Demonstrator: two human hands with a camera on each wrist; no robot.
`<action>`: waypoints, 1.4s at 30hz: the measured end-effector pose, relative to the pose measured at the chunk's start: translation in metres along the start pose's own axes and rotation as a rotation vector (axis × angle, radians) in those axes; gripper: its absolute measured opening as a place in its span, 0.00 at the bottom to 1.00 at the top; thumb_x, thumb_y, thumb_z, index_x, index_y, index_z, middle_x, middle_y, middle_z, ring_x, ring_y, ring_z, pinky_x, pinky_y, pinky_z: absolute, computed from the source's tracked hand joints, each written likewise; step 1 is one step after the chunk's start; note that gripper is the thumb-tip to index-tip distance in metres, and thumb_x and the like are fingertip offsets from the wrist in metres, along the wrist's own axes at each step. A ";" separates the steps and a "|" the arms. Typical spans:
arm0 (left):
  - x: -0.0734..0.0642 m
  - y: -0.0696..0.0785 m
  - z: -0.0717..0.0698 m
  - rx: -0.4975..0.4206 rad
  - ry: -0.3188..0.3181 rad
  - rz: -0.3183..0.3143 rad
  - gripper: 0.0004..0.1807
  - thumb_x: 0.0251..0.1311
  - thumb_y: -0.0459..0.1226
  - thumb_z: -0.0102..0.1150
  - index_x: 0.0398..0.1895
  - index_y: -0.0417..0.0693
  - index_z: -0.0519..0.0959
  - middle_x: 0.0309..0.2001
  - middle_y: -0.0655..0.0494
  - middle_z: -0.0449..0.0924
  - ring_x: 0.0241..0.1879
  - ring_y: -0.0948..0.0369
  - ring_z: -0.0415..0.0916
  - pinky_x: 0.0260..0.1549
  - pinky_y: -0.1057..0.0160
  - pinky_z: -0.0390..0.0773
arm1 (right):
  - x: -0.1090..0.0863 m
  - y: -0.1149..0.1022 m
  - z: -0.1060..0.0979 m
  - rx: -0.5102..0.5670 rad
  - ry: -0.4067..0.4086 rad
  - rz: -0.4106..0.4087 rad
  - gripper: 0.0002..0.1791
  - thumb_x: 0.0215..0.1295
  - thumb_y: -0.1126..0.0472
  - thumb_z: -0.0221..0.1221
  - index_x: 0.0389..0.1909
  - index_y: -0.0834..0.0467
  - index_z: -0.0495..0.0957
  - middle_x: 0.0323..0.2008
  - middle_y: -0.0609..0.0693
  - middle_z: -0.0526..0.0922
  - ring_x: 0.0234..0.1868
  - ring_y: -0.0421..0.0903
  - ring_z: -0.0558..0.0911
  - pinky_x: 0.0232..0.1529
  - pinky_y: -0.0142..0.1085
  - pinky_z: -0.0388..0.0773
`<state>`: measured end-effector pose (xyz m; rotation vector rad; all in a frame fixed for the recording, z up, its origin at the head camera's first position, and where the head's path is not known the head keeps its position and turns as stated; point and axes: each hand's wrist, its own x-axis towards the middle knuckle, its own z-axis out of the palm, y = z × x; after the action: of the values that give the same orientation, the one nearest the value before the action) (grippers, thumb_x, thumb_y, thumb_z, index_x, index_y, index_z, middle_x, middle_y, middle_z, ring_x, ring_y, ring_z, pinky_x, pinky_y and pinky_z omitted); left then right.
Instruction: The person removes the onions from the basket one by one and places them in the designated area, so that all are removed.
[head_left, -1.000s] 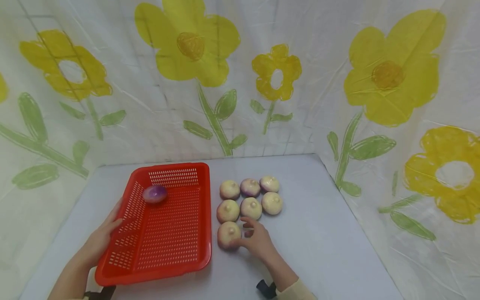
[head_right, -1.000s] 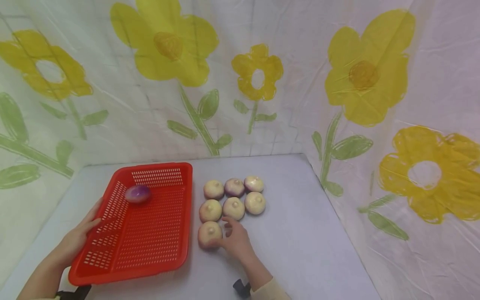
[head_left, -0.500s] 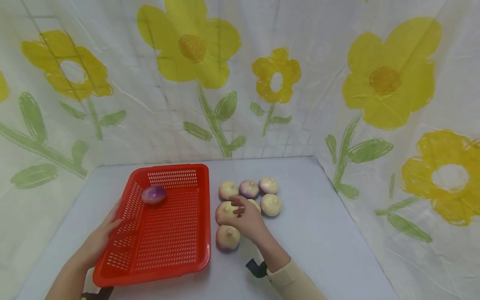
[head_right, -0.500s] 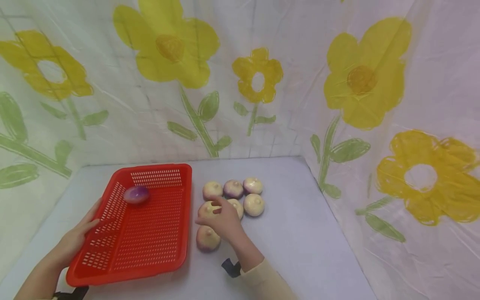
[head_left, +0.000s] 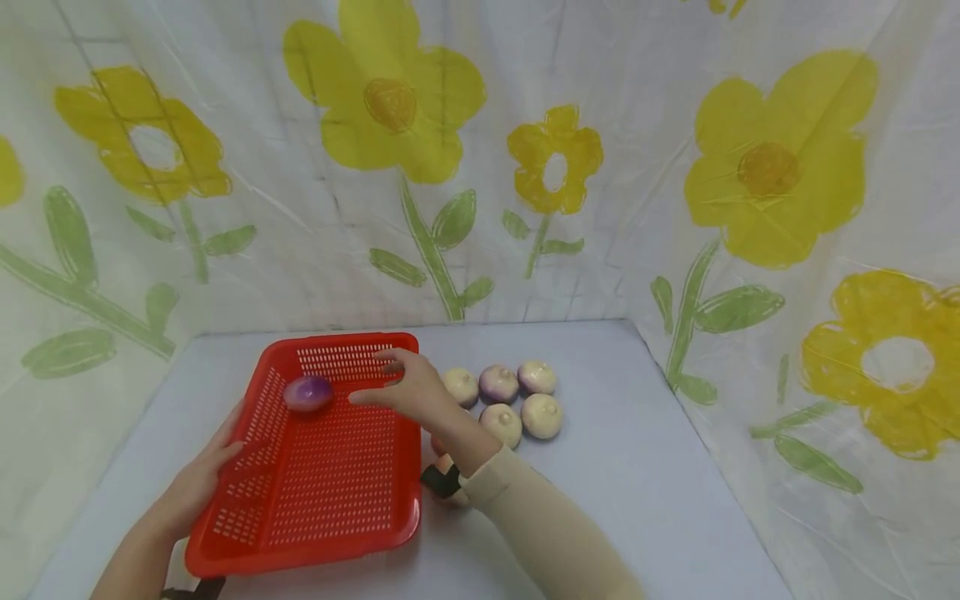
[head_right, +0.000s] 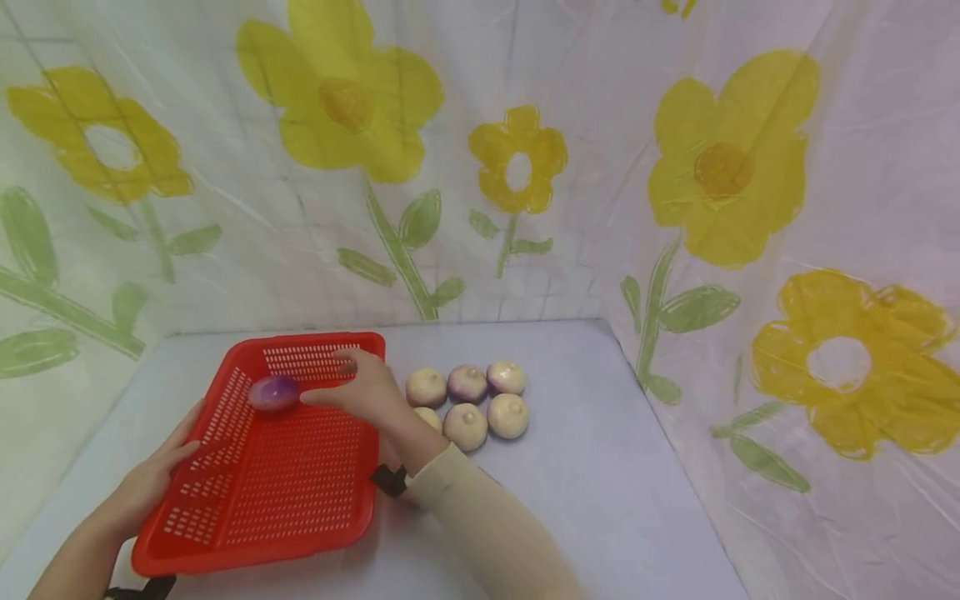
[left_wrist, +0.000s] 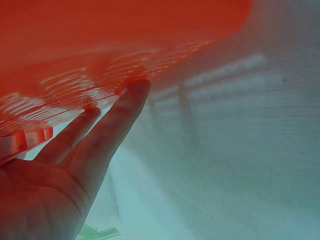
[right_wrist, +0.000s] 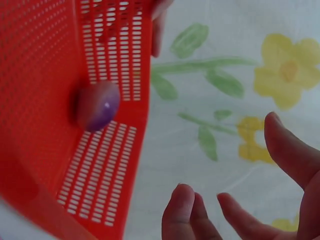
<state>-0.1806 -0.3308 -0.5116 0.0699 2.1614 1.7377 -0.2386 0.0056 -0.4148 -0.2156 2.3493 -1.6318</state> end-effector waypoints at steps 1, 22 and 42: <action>0.000 0.001 0.000 -0.009 -0.005 -0.001 0.33 0.81 0.52 0.27 0.78 0.80 0.26 0.80 0.37 0.30 0.47 0.51 0.81 0.35 0.45 0.86 | 0.004 -0.003 0.005 0.000 -0.001 0.011 0.38 0.49 0.47 0.78 0.63 0.44 0.77 0.58 0.49 0.81 0.56 0.48 0.80 0.51 0.45 0.82; 0.000 0.002 0.001 0.033 0.005 -0.040 0.35 0.81 0.52 0.28 0.79 0.75 0.23 0.80 0.40 0.20 0.49 0.58 0.78 0.35 0.49 0.85 | 0.072 0.014 0.088 0.106 0.034 0.182 0.32 0.49 0.58 0.78 0.58 0.48 0.81 0.58 0.50 0.81 0.57 0.48 0.78 0.58 0.47 0.79; 0.000 0.000 -0.001 0.036 0.020 -0.059 0.33 0.81 0.53 0.28 0.78 0.81 0.25 0.81 0.41 0.20 0.49 0.56 0.78 0.37 0.47 0.85 | 0.084 0.034 0.139 0.022 -0.058 0.146 0.41 0.51 0.60 0.77 0.67 0.44 0.72 0.54 0.44 0.80 0.56 0.46 0.79 0.59 0.48 0.79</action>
<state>-0.1805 -0.3316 -0.5114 -0.0019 2.1862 1.6738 -0.2747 -0.1294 -0.5039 -0.0839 2.2464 -1.5600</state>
